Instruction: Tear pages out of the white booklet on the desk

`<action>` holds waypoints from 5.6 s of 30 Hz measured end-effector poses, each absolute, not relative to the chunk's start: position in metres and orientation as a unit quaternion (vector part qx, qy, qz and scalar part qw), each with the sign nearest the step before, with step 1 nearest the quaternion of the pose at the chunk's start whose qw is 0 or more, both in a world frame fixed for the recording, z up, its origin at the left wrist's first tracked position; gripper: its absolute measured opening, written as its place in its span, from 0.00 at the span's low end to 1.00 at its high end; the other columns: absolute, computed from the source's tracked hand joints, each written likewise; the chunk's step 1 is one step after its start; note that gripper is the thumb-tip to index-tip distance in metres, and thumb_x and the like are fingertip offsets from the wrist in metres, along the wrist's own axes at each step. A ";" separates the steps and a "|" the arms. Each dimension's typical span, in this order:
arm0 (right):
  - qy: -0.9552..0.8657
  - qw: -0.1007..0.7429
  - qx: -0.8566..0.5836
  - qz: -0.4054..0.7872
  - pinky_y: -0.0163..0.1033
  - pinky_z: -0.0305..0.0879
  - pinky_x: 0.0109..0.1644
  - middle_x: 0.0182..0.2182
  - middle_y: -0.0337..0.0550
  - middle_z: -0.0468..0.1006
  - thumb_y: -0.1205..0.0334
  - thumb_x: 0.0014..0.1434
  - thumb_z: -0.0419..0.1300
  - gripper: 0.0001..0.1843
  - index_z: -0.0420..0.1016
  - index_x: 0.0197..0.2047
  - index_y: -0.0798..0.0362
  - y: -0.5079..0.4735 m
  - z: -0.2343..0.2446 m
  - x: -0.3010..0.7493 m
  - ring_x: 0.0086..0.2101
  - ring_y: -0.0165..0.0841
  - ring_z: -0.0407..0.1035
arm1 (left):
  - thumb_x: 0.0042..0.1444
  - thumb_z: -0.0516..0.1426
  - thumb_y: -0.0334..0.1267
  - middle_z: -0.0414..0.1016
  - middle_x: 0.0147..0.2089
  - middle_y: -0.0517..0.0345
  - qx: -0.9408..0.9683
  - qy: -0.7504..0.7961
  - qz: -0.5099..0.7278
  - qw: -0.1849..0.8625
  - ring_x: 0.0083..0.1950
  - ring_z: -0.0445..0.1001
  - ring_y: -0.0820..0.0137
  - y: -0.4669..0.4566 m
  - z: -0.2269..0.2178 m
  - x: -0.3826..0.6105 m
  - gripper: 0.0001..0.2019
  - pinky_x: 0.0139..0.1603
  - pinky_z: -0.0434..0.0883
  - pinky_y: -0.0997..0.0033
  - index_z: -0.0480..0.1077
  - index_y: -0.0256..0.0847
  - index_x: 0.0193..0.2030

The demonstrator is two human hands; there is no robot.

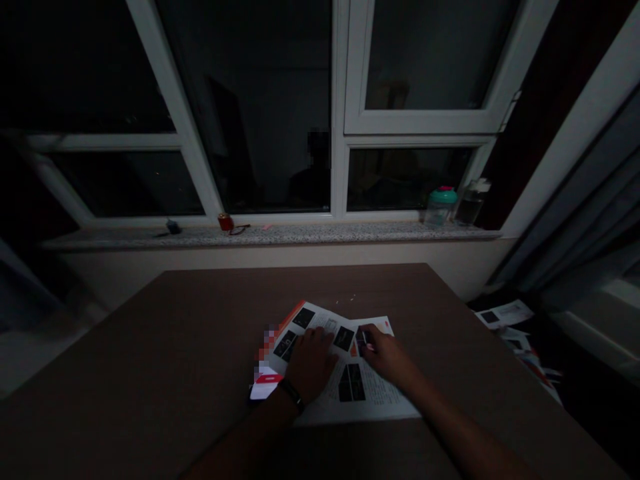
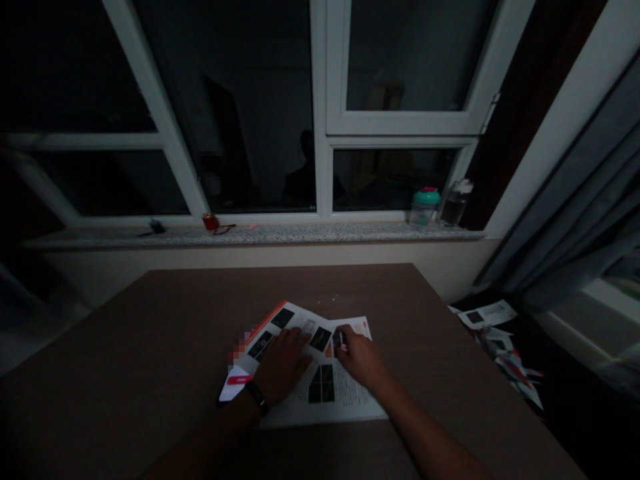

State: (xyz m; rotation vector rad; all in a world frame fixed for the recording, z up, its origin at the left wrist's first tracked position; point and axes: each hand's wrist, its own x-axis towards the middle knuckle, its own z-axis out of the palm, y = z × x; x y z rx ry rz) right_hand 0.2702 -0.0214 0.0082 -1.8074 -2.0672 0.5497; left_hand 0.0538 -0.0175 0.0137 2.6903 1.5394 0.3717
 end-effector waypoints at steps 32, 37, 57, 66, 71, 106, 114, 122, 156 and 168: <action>-0.700 0.139 -0.689 0.125 0.34 0.53 0.32 0.36 0.42 0.80 0.58 0.63 0.52 0.07 0.68 0.42 0.50 -0.020 0.014 0.274 0.36 0.34 0.75 | 0.62 0.55 0.44 0.60 0.64 0.51 0.903 0.409 0.122 0.046 0.64 0.57 0.55 -0.016 0.002 0.053 0.23 0.64 0.55 0.51 0.59 0.46 0.63; -0.689 0.149 -0.698 0.125 0.34 0.54 0.33 0.36 0.42 0.80 0.52 0.61 0.56 0.10 0.68 0.41 0.49 -0.018 0.009 0.278 0.37 0.36 0.75 | 0.62 0.55 0.43 0.60 0.65 0.53 0.908 0.391 0.138 0.058 0.65 0.56 0.56 -0.014 -0.002 0.052 0.23 0.65 0.52 0.48 0.59 0.47 0.63; -0.675 0.165 -0.708 0.125 0.34 0.55 0.33 0.36 0.45 0.80 0.54 0.59 0.59 0.10 0.71 0.40 0.51 -0.017 0.002 0.282 0.37 0.36 0.75 | 0.65 0.53 0.43 0.59 0.66 0.52 0.912 0.382 0.117 0.090 0.66 0.56 0.57 -0.013 0.005 0.052 0.22 0.65 0.53 0.47 0.57 0.46 0.64; -0.689 0.215 -0.679 0.135 0.33 0.55 0.32 0.33 0.42 0.79 0.56 0.59 0.59 0.07 0.70 0.37 0.50 -0.015 -0.005 0.285 0.34 0.35 0.74 | 0.64 0.53 0.42 0.60 0.65 0.53 0.914 0.376 0.126 0.082 0.65 0.57 0.58 -0.013 0.004 0.052 0.21 0.65 0.53 0.48 0.58 0.46 0.63; -0.686 0.235 -0.675 0.138 0.33 0.57 0.33 0.35 0.43 0.80 0.57 0.58 0.60 0.09 0.69 0.42 0.48 -0.015 -0.003 0.284 0.35 0.36 0.75 | 0.65 0.53 0.43 0.61 0.65 0.53 0.915 0.377 0.122 0.079 0.65 0.57 0.57 -0.012 0.006 0.052 0.21 0.65 0.53 0.48 0.58 0.46 0.63; -0.597 0.452 -0.636 0.187 0.36 0.67 0.37 0.37 0.47 0.80 0.61 0.56 0.52 0.16 0.72 0.46 0.54 -0.004 -0.003 0.291 0.34 0.37 0.74 | 0.61 0.58 0.44 0.60 0.66 0.53 0.942 0.284 0.119 0.138 0.66 0.57 0.58 -0.021 0.014 0.055 0.23 0.65 0.55 0.50 0.60 0.45 0.62; -0.621 0.459 -0.612 0.171 0.36 0.68 0.36 0.34 0.46 0.79 0.58 0.56 0.55 0.14 0.71 0.44 0.53 -0.013 0.005 0.276 0.32 0.36 0.74 | 0.62 0.57 0.47 0.56 0.66 0.51 0.935 0.310 0.117 0.129 0.66 0.54 0.54 -0.027 0.019 0.058 0.24 0.63 0.58 0.47 0.60 0.49 0.63; -0.705 0.393 -0.570 0.155 0.33 0.66 0.37 0.30 0.41 0.79 0.61 0.59 0.54 0.06 0.73 0.35 0.50 -0.019 0.001 0.260 0.33 0.34 0.75 | 0.62 0.57 0.47 0.61 0.64 0.50 0.941 0.288 0.105 0.145 0.65 0.56 0.55 -0.026 0.024 0.057 0.28 0.65 0.53 0.48 0.55 0.45 0.66; -0.840 0.205 -0.466 0.189 0.32 0.62 0.44 0.42 0.36 0.81 0.71 0.55 0.53 0.16 0.78 0.39 0.46 -0.026 0.015 0.270 0.40 0.32 0.74 | 0.53 0.59 0.33 0.61 0.53 0.51 0.903 0.387 0.147 0.116 0.54 0.63 0.57 -0.022 0.019 0.055 0.18 0.55 0.64 0.57 0.66 0.43 0.52; -0.884 0.164 -0.405 0.165 0.30 0.61 0.41 0.37 0.36 0.79 0.71 0.53 0.54 0.14 0.78 0.36 0.46 -0.035 0.023 0.267 0.37 0.31 0.73 | 0.54 0.63 0.40 0.63 0.49 0.54 0.912 0.361 0.146 0.131 0.50 0.65 0.59 -0.017 0.021 0.050 0.14 0.49 0.66 0.61 0.68 0.43 0.47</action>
